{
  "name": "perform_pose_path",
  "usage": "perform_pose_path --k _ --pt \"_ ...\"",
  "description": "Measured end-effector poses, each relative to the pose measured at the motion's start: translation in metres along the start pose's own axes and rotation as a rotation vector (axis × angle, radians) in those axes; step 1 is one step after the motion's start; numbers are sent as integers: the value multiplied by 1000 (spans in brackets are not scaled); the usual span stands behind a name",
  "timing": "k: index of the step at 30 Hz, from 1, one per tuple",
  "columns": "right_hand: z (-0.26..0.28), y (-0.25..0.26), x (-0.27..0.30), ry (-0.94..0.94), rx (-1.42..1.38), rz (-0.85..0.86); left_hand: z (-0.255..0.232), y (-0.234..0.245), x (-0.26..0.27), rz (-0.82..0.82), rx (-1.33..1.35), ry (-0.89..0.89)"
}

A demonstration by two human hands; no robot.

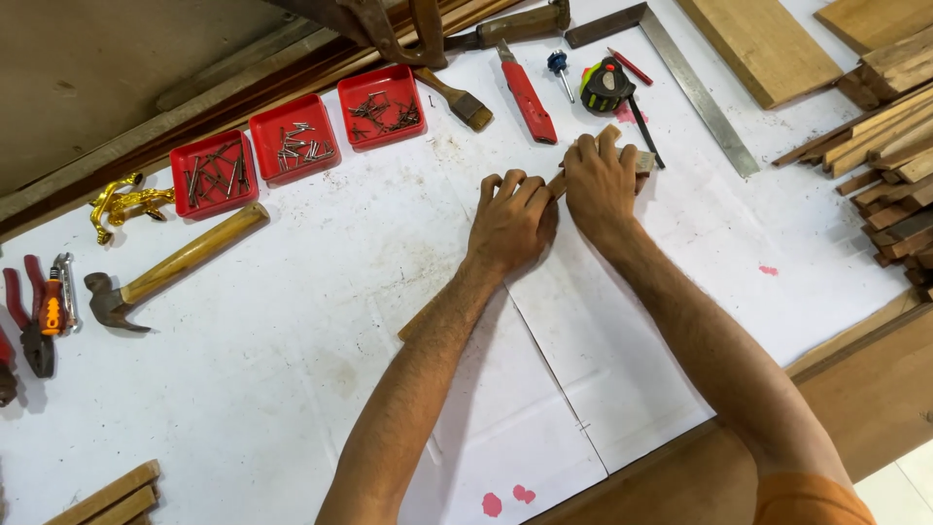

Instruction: The recorder is sanding thin wooden slats with sandpaper and checking their fit within a wooden frame.

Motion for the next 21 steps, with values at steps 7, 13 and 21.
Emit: perform_pose_path --k 7,13,21 --pt "-17 -8 12 49 -109 -10 -1 -7 2 63 46 15" --pt "-38 -20 -12 -90 44 126 3 -16 8 107 -23 -2" --pt "-48 -30 -7 -50 60 55 7 -24 10 137 -10 7"
Point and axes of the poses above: each hand's wrist, its own x-axis away from the middle knuckle, its own y-axis out of the back of the hand, z = x × y, the point moved 6 cm from there along -x, towards the middle knuckle, and after that the axes turned 2 degrees about -x, right-handed, at the moved point
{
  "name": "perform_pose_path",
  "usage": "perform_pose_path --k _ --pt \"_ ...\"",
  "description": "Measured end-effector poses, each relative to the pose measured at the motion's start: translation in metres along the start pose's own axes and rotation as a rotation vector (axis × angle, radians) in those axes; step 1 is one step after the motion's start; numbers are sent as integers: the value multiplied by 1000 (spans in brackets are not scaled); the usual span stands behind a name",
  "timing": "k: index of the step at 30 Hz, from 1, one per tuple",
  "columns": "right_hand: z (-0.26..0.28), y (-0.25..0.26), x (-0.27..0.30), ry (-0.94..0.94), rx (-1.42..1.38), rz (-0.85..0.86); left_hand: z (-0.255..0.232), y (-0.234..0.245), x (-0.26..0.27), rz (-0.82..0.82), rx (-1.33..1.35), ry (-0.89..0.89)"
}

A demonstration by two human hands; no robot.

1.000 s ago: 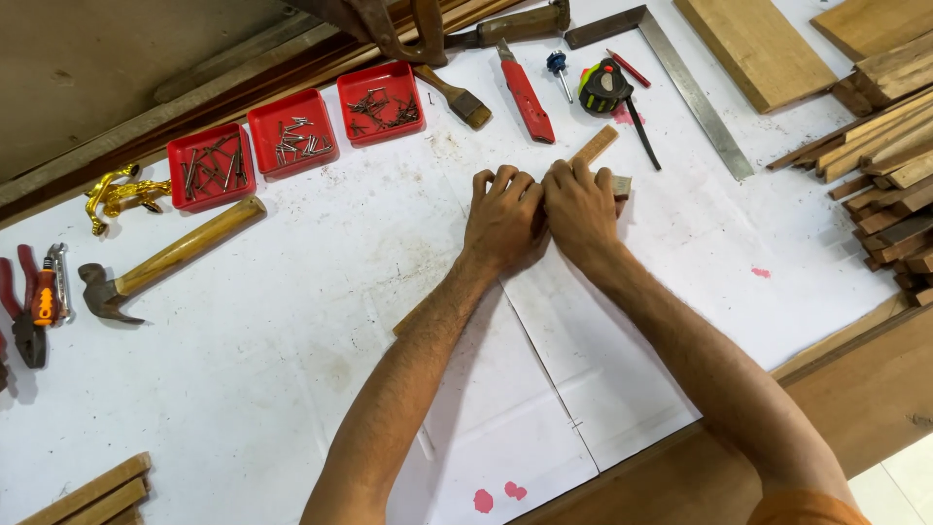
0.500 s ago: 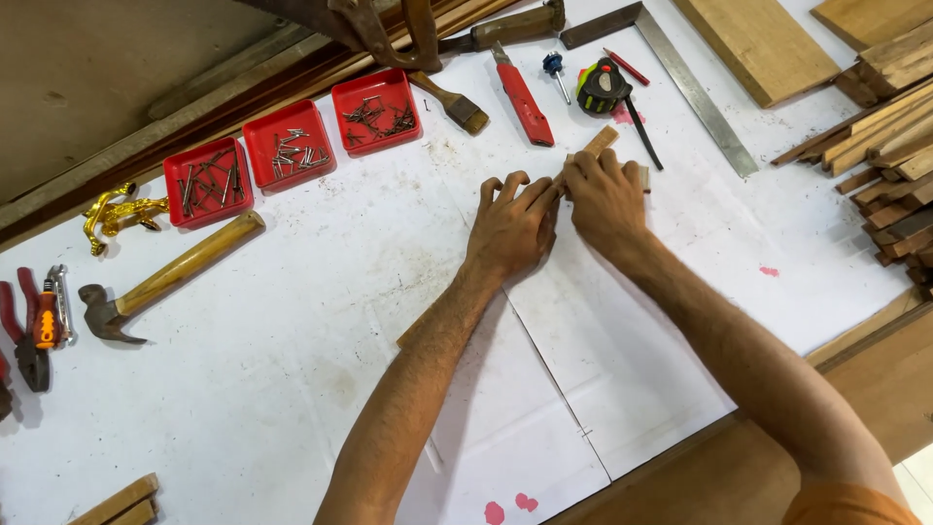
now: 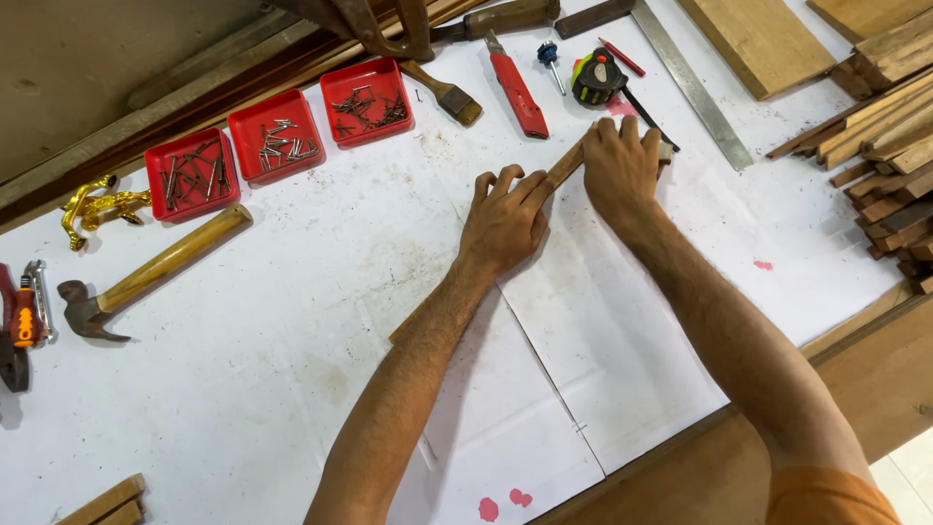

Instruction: The recorder is sanding thin wooden slats with sandpaper and checking their fit within a wooden frame.

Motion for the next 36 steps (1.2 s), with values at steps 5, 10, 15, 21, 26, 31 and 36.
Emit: perform_pose_path --k 5,10,15,21,26,31,36 --pt "2 1 -7 -57 -21 62 -3 8 1 -15 -17 -10" --pt "-5 -1 -4 -24 15 24 -5 7 -2 -4 1 -19" --pt "-10 13 -15 -83 5 19 -4 5 -2 -27 -17 -25" --pt "36 10 32 -2 35 57 -9 16 -6 33 36 8" --pt "13 3 16 12 -5 91 -6 5 0 5 18 -13" --pt "3 2 -6 -71 15 68 -6 12 0 0 3 -18" --pt "12 -10 3 -3 104 102 -6 12 -5 19 44 -9"
Point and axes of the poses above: each hand's wrist, its own x-axis away from the middle knuckle, its own y-axis out of the back of the hand, z = x × y, the point moved 6 cm from there along -x, towards the middle knuckle, and after that the axes turned 2 degrees about -x, right-handed, at the moved point
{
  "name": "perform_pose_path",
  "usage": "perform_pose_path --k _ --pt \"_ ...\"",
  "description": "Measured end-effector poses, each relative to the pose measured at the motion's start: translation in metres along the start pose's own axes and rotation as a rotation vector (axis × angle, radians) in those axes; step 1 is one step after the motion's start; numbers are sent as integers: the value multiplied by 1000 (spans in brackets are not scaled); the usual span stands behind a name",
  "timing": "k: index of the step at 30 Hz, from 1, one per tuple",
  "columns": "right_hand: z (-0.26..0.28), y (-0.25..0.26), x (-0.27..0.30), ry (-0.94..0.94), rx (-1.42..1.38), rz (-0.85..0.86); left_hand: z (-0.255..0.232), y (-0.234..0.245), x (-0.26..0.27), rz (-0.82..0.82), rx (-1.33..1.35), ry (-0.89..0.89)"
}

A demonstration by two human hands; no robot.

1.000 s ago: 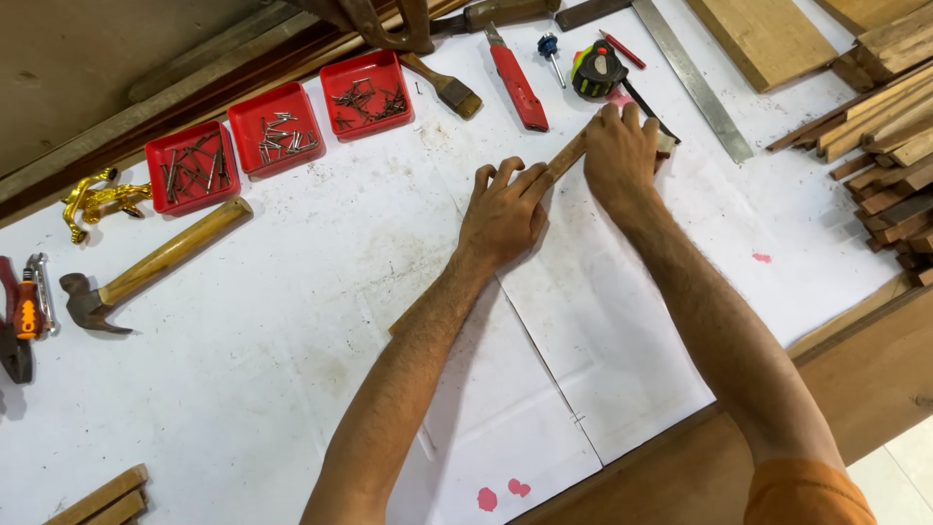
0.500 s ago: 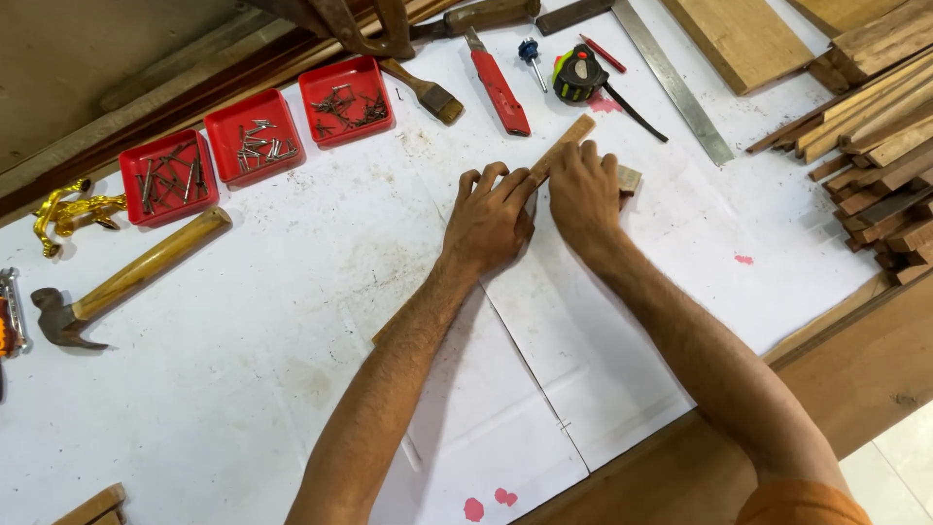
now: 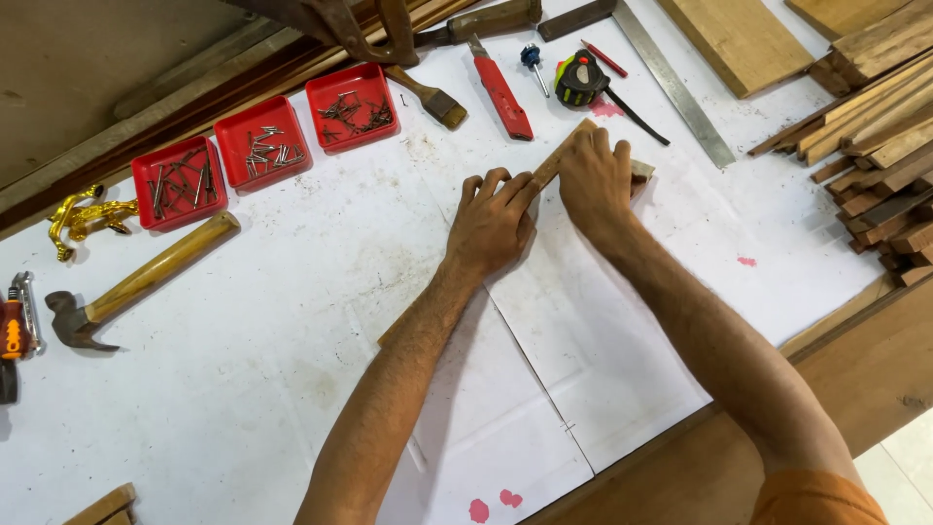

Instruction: The recorder is sanding thin wooden slats with sandpaper and checking their fit within a wooden frame.

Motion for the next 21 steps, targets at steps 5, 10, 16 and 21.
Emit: perform_pose_path --k 5,10,16,21 --pt "-19 31 -10 -75 -108 2 1 -4 6 -43 -14 -11" --pt "-6 -2 -6 -82 -12 -90 0 2 0 -27 -1 -6" --pt "0 18 3 -8 13 -37 -2 1 5 -16 12 0" --pt "11 26 -10 -131 11 32 -4 8 2 -15 6 19"
Point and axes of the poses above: each hand's wrist, its own x-axis away from the middle knuckle, its own y-axis out of the back of the hand, z = x × y, the point moved 6 cm from there along -x, towards the middle knuckle, and after that the axes turned 2 degrees about -x, right-handed, at the moved point
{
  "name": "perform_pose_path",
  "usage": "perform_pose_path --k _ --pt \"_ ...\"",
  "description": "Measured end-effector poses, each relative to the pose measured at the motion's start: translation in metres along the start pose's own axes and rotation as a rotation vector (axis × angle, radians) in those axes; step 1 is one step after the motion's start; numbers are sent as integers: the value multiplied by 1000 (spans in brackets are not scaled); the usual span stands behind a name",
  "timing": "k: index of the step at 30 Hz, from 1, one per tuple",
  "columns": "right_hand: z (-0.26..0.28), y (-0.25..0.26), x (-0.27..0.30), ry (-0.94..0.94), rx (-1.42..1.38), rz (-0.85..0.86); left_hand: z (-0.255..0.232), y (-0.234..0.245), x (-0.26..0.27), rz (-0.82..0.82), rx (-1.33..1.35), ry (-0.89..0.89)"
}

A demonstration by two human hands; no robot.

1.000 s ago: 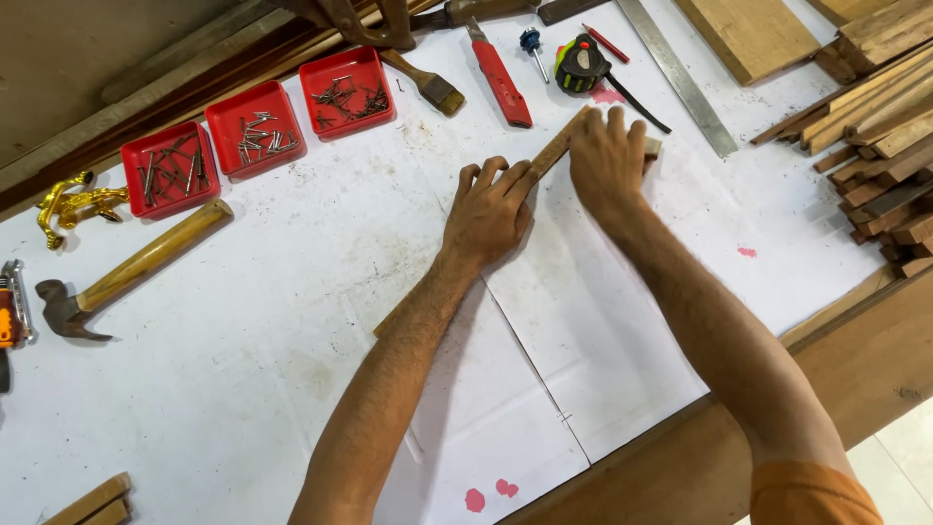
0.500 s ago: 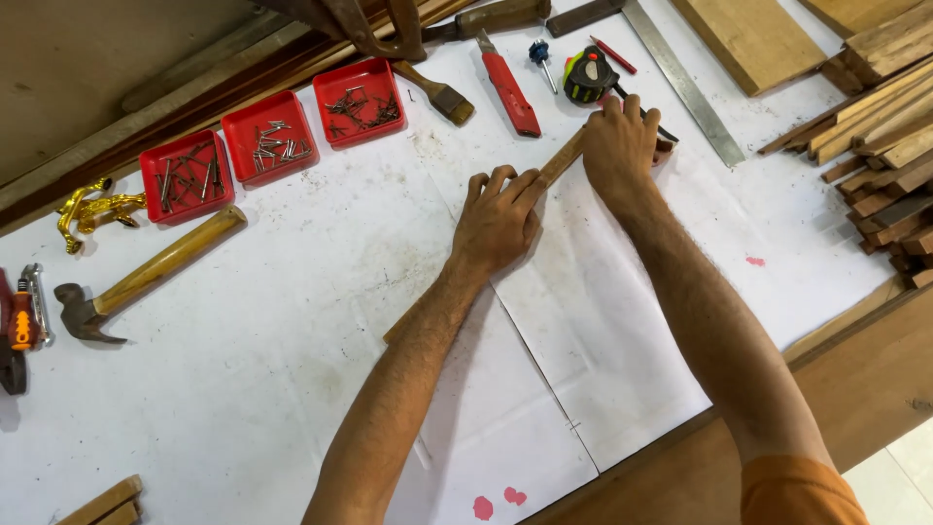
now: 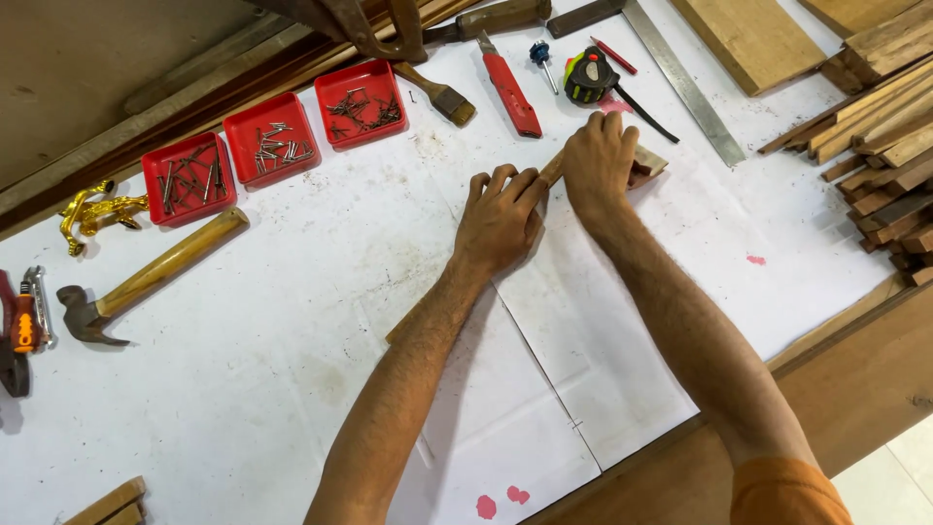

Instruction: The recorder is sanding thin wooden slats with sandpaper and checking their fit within a wooden frame.

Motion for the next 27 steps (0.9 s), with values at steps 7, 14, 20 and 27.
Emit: perform_pose_path --k 7,14,20,27 --pt "0 -17 -4 79 28 -64 1 -5 2 -2 25 1" --pt "4 -4 -2 18 21 -4 1 -2 0 -32 18 -20" --pt "0 -1 14 75 -86 -8 -1 3 1 -56 -19 -15" --pt "39 3 56 125 -150 -34 5 11 -5 -136 15 22"
Point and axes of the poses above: each hand's wrist, its own x-axis away from the middle knuckle, its own y-axis out of the back of the hand, z = x × y, the point moved 6 cm from there along -x, towards the middle knuckle, and after that the axes turned 2 degrees about -x, right-handed, at the moved point
